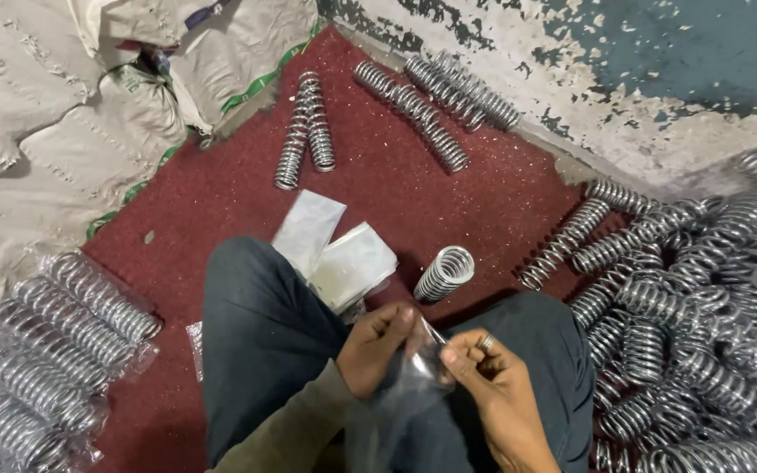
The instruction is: A person is sitting on the floor, picking up metal springs from a pile and placing them into individual plastic bags for packaging.
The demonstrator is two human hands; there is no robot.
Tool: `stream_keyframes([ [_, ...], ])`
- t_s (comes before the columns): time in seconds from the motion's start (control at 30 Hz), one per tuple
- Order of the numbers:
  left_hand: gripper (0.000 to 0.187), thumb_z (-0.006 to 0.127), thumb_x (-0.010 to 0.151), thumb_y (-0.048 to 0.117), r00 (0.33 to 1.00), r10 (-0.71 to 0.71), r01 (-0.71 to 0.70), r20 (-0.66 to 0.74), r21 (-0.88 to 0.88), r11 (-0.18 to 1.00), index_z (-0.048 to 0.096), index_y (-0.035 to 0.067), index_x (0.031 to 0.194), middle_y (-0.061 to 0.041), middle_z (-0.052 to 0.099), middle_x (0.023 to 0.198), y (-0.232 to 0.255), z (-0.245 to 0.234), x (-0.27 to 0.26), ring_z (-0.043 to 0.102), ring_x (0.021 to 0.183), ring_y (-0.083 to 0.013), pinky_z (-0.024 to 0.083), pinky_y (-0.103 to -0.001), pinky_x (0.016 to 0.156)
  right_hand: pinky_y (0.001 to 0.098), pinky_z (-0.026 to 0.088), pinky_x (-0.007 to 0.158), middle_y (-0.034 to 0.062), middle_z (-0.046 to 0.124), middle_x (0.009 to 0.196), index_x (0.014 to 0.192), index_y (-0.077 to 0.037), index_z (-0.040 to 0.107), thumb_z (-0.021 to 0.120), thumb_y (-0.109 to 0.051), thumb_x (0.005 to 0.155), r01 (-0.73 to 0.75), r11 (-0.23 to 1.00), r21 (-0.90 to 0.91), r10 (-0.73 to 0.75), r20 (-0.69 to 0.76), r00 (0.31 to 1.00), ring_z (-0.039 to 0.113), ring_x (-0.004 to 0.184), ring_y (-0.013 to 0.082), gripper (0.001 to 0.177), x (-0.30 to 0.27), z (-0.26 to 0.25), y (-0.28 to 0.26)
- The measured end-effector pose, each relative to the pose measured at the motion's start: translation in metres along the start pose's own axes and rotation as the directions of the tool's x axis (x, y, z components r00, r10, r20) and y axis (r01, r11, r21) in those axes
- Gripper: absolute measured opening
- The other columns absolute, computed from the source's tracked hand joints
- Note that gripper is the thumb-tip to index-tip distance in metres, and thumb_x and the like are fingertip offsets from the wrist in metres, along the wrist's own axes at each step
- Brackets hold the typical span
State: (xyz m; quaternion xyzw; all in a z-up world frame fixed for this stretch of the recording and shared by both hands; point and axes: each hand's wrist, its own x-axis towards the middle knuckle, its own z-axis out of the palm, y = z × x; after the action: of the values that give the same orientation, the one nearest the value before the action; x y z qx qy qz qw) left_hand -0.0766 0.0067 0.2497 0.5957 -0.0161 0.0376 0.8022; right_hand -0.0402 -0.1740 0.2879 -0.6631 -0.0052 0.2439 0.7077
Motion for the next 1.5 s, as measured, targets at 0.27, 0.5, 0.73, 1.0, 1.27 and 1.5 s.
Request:
stream_keyframes([
  [0.27, 0.012, 0.066, 0.099, 0.021, 0.978, 0.003, 0.014, -0.210, 0.078, 0.997, 0.069, 0.011, 0.094, -0.006, 0.051, 0.127, -0.023, -0.010, 0.065, 0.065, 0.088, -0.0109, 0.057, -0.029, 0.084, 0.0279, 0.053, 0.075, 0.0013, 0.063, 0.088, 0.083, -0.009, 0.064, 0.070, -0.002, 0.085, 0.529, 0.566, -0.632, -0.530, 0.212, 0.821, 0.063, 0.081, 0.0142, 0.010, 0.087, -0.020, -0.039],
  [0.5, 0.024, 0.060, 0.098, 0.026, 0.921, -0.323, 0.338, -0.215, 0.037, 0.940, 0.069, 0.003, 0.104, -0.015, 0.063, 0.063, -0.044, -0.032, 0.128, 0.066, 0.058, -0.0202, 0.051, -0.028, 0.048, 0.0340, 0.048, 0.057, 0.0069, 0.056, 0.070, 0.087, -0.003, 0.068, 0.053, -0.005, 0.094, 0.081, 0.918, -0.389, -0.104, -0.039, 0.994, 0.054, 0.063, 0.0197, 0.017, 0.148, -0.015, -0.018],
  [0.73, 0.030, 0.061, 0.098, 0.034, 0.842, -0.469, 0.534, -0.265, 0.293, 0.793, 0.076, 0.009, 0.107, -0.017, 0.074, 0.091, -0.132, -0.070, 0.115, 0.070, 0.085, -0.0261, 0.057, -0.038, 0.073, 0.0433, 0.051, 0.063, 0.0221, 0.066, 0.077, 0.105, 0.003, 0.068, 0.056, -0.018, 0.100, -0.082, 0.888, -0.453, 0.092, 0.000, 0.996, 0.064, 0.065, 0.0292, 0.025, 0.173, -0.028, 0.047],
  [1.0, 0.028, 0.054, 0.104, 0.029, 0.807, -0.448, 0.585, -0.384, 0.418, 0.695, 0.071, 0.007, 0.111, -0.014, 0.070, 0.101, -0.175, -0.069, 0.109, 0.073, 0.087, -0.0283, 0.060, -0.046, 0.087, 0.0559, 0.043, 0.105, 0.0291, 0.064, 0.122, 0.132, 0.004, 0.065, 0.061, -0.026, 0.098, -0.082, 0.790, -0.608, 0.113, 0.013, 0.993, 0.059, 0.120, 0.0432, 0.046, 0.189, -0.032, 0.099],
  [1.27, 0.048, 0.047, 0.092, -0.003, 0.985, -0.133, 0.173, -0.111, 0.604, 0.778, 0.039, -0.002, 0.140, -0.031, 0.047, 0.131, -0.041, -0.003, 0.062, 0.042, 0.133, -0.0528, 0.035, -0.061, 0.115, 0.0600, 0.037, 0.117, 0.0337, 0.058, 0.138, 0.143, 0.010, 0.054, 0.047, 0.011, 0.094, 0.100, 0.746, -0.659, -0.188, -0.064, 0.980, 0.049, 0.136, 0.0478, 0.049, 0.128, -0.017, 0.086],
  [1.5, 0.068, 0.068, 0.095, 0.035, 0.892, -0.441, 0.370, -0.105, 0.730, 0.574, 0.045, -0.003, 0.148, -0.027, 0.058, 0.141, -0.063, -0.027, 0.087, 0.053, 0.136, -0.0409, 0.041, -0.051, 0.119, 0.0586, 0.048, 0.109, 0.0242, 0.062, 0.139, 0.147, -0.004, 0.051, 0.057, 0.000, 0.088, 0.102, 0.595, -0.797, 0.000, 0.126, 0.992, 0.057, 0.130, 0.0445, 0.060, 0.166, -0.033, 0.122],
])
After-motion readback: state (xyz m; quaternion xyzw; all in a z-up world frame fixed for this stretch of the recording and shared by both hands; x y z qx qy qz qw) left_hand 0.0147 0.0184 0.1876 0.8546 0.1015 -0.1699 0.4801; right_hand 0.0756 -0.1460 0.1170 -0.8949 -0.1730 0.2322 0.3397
